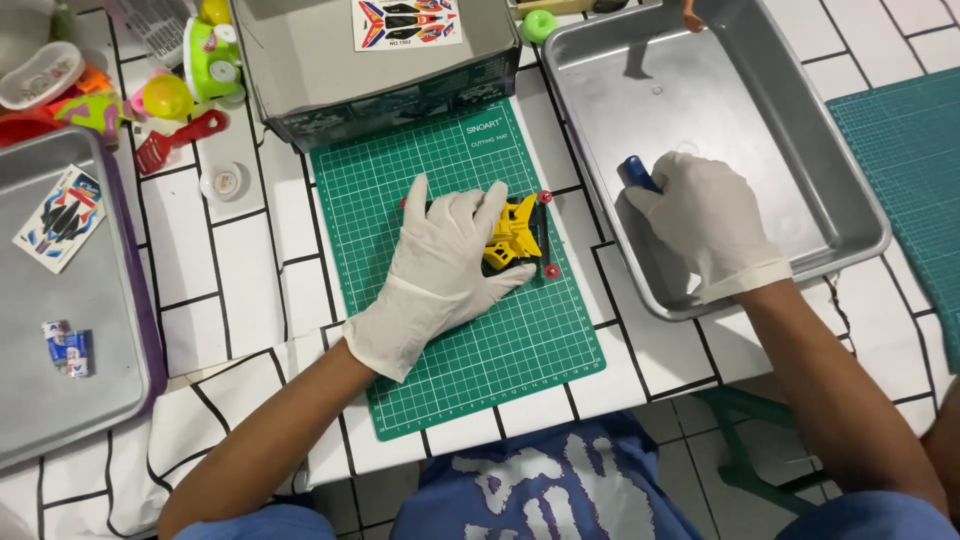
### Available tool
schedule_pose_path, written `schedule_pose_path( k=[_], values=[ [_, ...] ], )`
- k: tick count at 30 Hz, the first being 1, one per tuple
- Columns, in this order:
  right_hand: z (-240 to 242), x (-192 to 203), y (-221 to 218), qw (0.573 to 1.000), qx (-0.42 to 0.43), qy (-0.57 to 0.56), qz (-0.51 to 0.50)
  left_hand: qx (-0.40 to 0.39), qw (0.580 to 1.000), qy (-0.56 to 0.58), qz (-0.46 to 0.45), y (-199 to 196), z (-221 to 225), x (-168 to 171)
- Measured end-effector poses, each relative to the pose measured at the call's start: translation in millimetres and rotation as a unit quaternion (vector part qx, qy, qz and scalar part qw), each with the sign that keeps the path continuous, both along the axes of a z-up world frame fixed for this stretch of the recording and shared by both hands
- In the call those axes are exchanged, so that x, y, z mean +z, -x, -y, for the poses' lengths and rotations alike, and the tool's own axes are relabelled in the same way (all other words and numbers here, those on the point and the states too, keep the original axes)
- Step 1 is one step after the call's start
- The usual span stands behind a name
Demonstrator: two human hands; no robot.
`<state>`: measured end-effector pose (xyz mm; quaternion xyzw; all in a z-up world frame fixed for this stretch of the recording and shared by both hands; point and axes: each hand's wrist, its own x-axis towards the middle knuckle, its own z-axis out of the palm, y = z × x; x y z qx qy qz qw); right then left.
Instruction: Assembling a mini 4WD toy car by fitting plastic parts and tightening screws with a screwdriver.
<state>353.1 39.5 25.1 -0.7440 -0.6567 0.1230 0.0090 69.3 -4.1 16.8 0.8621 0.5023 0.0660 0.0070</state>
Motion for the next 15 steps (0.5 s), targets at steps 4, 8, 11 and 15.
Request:
schedule_pose_path(
  k=[4,8,11,15],
  values=[
    [12,46,22,0.993,-0.012,0.055,-0.099,0.022,0.996,-0.038,-0.076,23,4,9],
    [37,51,40,0.924,0.048,-0.169,-0.340,-0.056,0.998,0.029,-0.012,60,7,30],
    [62,57,74,0.799,0.085,-0.197,-0.562,-0.099,0.994,0.044,0.018,74,12,36],
    [76,34,111,0.678,0.080,-0.137,-0.718,-0.130,0.987,0.083,0.046,63,10,35]
  ],
)
